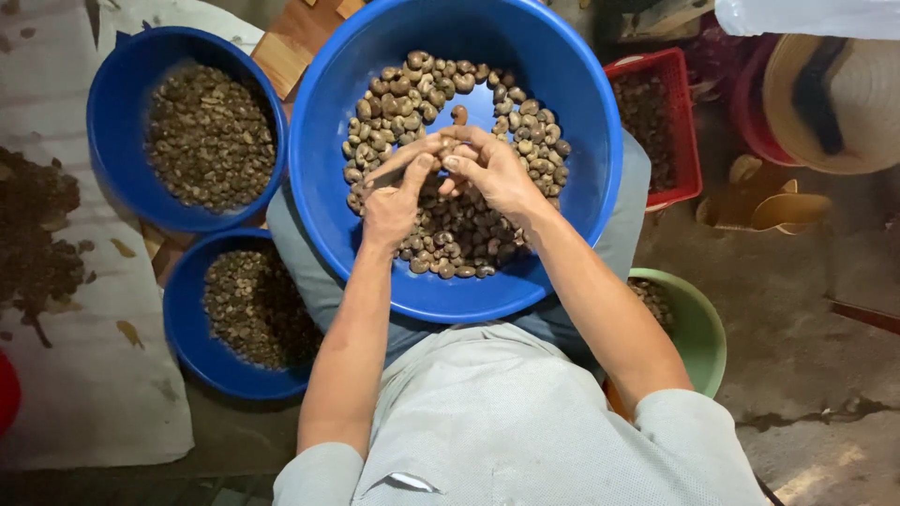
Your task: A person is sitting on the floor peeling nuts using a small handheld tool.
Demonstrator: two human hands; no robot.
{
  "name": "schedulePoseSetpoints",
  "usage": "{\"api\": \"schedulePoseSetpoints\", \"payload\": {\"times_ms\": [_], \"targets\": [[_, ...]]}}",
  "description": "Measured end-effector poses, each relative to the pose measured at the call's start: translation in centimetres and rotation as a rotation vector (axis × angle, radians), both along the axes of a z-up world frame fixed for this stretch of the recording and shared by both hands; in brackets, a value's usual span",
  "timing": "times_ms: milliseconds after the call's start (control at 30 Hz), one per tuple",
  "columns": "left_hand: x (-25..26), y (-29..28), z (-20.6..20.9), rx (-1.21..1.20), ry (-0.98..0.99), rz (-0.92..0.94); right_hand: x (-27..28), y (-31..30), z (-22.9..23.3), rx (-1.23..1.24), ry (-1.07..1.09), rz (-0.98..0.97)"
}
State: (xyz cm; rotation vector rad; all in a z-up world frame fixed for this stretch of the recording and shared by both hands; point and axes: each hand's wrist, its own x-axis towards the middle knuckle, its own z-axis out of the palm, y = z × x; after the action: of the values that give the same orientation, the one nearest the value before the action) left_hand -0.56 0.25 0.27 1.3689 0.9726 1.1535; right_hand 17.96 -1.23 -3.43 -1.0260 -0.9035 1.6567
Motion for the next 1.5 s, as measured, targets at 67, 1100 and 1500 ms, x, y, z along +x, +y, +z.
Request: {"api": "schedulePoseSetpoints", "payload": {"times_ms": [67,1100,1500], "targets": [[0.6,0.2,0.7,0.054,-0.011,-0.039,0.4,0.1,-1.4,0.007,0.018,-0.009],[-0.3,-0.1,0.5,0.065,0.296,-0.032,13.3,-14.8,2.8,0.287,-0.959,-0.808],[-0.8,-0.7,-0.2,0.04,0.424,-0.038,19.3,-37.2,-13.1,-0.791,-1.32,-0.263]]}}
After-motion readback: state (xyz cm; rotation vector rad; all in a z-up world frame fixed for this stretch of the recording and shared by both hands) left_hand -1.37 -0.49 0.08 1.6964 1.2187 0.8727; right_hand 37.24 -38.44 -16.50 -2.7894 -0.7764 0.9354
